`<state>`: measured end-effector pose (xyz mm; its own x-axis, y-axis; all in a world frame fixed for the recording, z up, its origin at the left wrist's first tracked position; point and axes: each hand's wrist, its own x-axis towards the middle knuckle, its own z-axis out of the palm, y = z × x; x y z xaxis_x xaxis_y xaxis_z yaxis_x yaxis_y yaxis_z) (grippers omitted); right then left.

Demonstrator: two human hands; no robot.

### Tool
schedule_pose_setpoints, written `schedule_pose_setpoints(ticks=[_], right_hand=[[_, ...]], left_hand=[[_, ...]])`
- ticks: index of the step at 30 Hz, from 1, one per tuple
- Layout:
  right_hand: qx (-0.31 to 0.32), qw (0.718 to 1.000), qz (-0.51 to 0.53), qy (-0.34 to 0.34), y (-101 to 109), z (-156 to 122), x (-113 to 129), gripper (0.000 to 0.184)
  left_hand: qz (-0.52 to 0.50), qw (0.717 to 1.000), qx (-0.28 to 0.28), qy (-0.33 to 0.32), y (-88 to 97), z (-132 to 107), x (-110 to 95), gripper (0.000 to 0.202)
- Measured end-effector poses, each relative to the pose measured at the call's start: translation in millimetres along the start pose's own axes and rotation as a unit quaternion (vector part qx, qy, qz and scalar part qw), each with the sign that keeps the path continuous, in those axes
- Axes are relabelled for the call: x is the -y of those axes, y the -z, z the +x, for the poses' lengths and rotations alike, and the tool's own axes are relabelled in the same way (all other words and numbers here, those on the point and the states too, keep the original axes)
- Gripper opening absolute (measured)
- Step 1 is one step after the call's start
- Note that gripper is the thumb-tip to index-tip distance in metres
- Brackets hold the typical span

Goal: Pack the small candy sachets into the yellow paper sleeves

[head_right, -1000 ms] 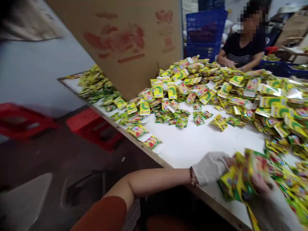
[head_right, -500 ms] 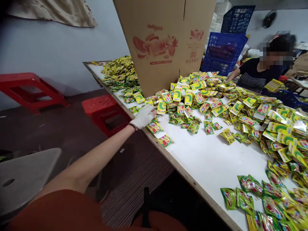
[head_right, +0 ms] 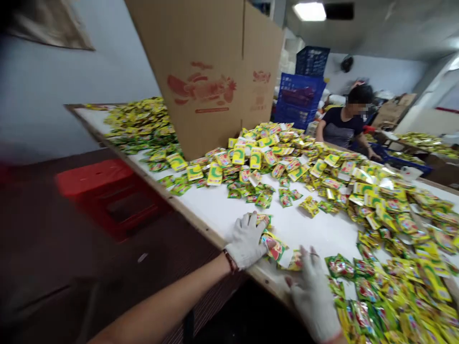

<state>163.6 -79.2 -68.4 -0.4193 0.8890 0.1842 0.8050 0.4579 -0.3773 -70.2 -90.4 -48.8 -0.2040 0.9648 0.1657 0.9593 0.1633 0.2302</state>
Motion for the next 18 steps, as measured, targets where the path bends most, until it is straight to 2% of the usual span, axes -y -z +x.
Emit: schedule_pose_setpoints(ticks=[2,3,5,7,9,12,15,18], right_hand=[[0.077,0.994,-0.067,0.024,-4.7,28.8,10.6,0.071],[0.106,0.989,-0.094,0.042,-4.4,42.5,12.4,0.069],[0.136,0.978,-0.132,0.086,-0.9,64.6,8.9,0.069],[0.136,0.971,-0.147,0.129,2.9,78.9,-1.2,0.068],[0.114,0.973,-0.147,0.139,3.7,86.9,-13.6,0.067],[0.057,0.985,-0.14,0.084,-0.7,91.9,-29.5,0.067],[-0.038,0.988,-0.139,0.051,-7.9,92.6,-40.9,0.068],[-0.148,0.975,-0.137,0.089,-14.1,93.3,-49.9,0.066]], left_hand=[[0.002,0.999,0.021,-0.025,0.2,6.9,-22.5,0.076],[0.004,0.999,0.033,-0.037,1.8,11.9,-27.5,0.071],[0.007,0.997,0.056,-0.055,6.9,23.4,-26.1,0.055],[0.015,0.995,0.074,-0.061,12.6,34.1,-14.1,0.041],[0.023,0.995,0.085,-0.057,16.2,42.0,1.8,0.034],[0.021,0.994,0.1,-0.037,14.9,49.8,20.8,0.032],[0.008,0.995,0.102,-0.012,9.6,56.2,30.9,0.045],[-0.054,0.993,0.108,0.017,10.1,60.6,40.0,0.054]])
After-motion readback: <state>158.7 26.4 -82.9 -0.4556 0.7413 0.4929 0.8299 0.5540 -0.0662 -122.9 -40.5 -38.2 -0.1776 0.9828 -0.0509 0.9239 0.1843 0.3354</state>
